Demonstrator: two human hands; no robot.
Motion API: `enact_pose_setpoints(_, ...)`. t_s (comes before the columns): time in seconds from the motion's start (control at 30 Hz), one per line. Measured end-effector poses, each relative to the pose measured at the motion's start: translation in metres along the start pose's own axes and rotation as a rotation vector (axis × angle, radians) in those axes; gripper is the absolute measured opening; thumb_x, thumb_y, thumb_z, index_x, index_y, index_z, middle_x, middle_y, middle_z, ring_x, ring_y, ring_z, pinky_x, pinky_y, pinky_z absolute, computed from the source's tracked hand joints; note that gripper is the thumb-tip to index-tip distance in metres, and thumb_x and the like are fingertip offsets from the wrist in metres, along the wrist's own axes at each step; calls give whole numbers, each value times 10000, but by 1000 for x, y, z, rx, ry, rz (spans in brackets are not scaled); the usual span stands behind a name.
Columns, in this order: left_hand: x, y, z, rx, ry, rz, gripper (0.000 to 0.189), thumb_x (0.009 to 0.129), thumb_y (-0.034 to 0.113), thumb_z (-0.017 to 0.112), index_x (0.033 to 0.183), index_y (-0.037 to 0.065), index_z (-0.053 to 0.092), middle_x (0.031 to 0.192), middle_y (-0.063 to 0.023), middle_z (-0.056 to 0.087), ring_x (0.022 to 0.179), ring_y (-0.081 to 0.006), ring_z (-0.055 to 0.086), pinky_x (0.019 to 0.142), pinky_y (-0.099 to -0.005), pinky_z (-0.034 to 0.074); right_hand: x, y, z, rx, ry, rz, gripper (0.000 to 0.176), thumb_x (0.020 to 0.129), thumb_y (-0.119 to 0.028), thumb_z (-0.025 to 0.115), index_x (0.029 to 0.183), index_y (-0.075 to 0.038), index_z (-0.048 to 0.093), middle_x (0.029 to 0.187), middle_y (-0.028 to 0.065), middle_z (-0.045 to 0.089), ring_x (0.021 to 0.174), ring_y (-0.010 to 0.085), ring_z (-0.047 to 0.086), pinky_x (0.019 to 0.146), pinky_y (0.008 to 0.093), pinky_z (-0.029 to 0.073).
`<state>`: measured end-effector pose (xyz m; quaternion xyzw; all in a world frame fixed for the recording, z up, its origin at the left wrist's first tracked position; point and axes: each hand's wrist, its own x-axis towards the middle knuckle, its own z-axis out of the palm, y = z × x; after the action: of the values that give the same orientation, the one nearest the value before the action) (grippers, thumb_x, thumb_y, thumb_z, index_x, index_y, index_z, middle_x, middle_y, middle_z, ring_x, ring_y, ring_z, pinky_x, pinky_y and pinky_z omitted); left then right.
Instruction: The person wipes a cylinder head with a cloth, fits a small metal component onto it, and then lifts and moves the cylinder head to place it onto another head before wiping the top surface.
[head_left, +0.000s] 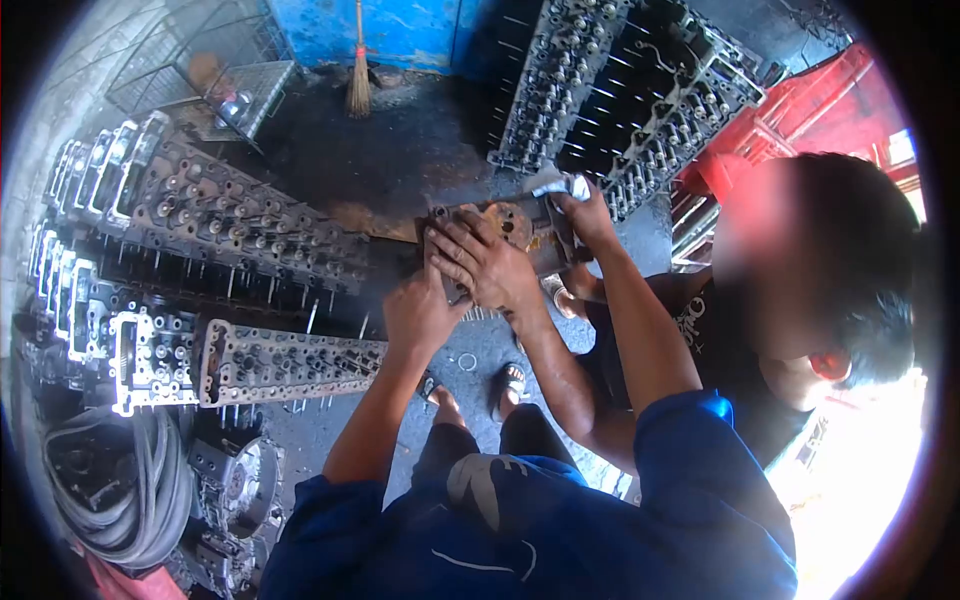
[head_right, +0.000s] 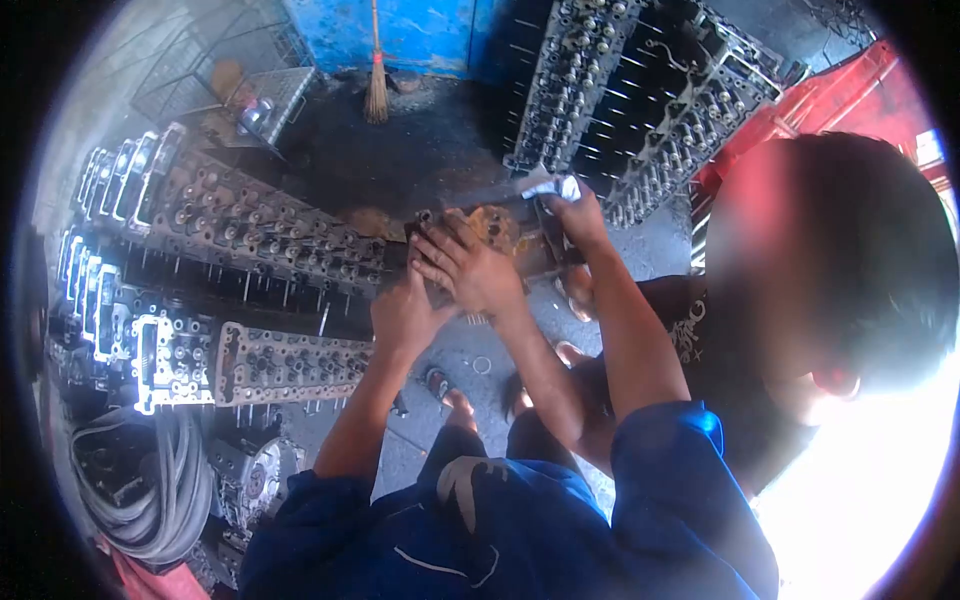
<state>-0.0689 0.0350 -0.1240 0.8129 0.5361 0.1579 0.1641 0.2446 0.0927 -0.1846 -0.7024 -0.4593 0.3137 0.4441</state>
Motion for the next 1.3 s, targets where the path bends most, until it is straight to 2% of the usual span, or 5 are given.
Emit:
enact_pose_setpoints(0.6,-83,113,59,-123,39,-622,775,754,351,758,1308,-48,392,1025,-203,634,878,-359,646,773,-429,515,40,-27,15,-2,-577,-70,452,794,-239,746,1157,-3,618,1036,120,684,936,183,631,862,319,487)
enact_pose_setpoints(0.8,-169,68,63,-115,122,-593,770,705,387,793,1243,-28,432,1291,-224,538,958,-379,629,767,-465,514,-45,-59,46,-111,-572,-86,584,776,-219,730,1265,32,531,981,124,681,872,179,627,821,319,494)
enact_pose_setpoints(0.93,-215,27,65,-96,221,-505,492,672,344,827,992,95,546,901,-128,678,807,-356,657,705,-448,505,-98,-67,48,-170,-489,-30,760,731,-321,754,1342,42,483,1110,242,657,1024,253,643,900,350,484)
enact_pose_setpoints(1.1,-221,-4,31,-125,73,-311,1116,641,396,844,1461,-9,204,1052,-235,646,899,-421,637,756,-473,501,-163,-72,26,-170,-281,63,698,735,-299,727,1324,5,511,1037,237,673,936,256,670,856,352,504)
enact_pose_setpoints(1.3,-176,-14,7,-21,-83,48,1102,674,454,798,1471,1,187,852,-231,674,760,-393,665,687,-469,523,-216,-33,-11,-23,108,193,341,780,-166,658,1093,-40,612,886,53,675,760,115,597,676,300,489)
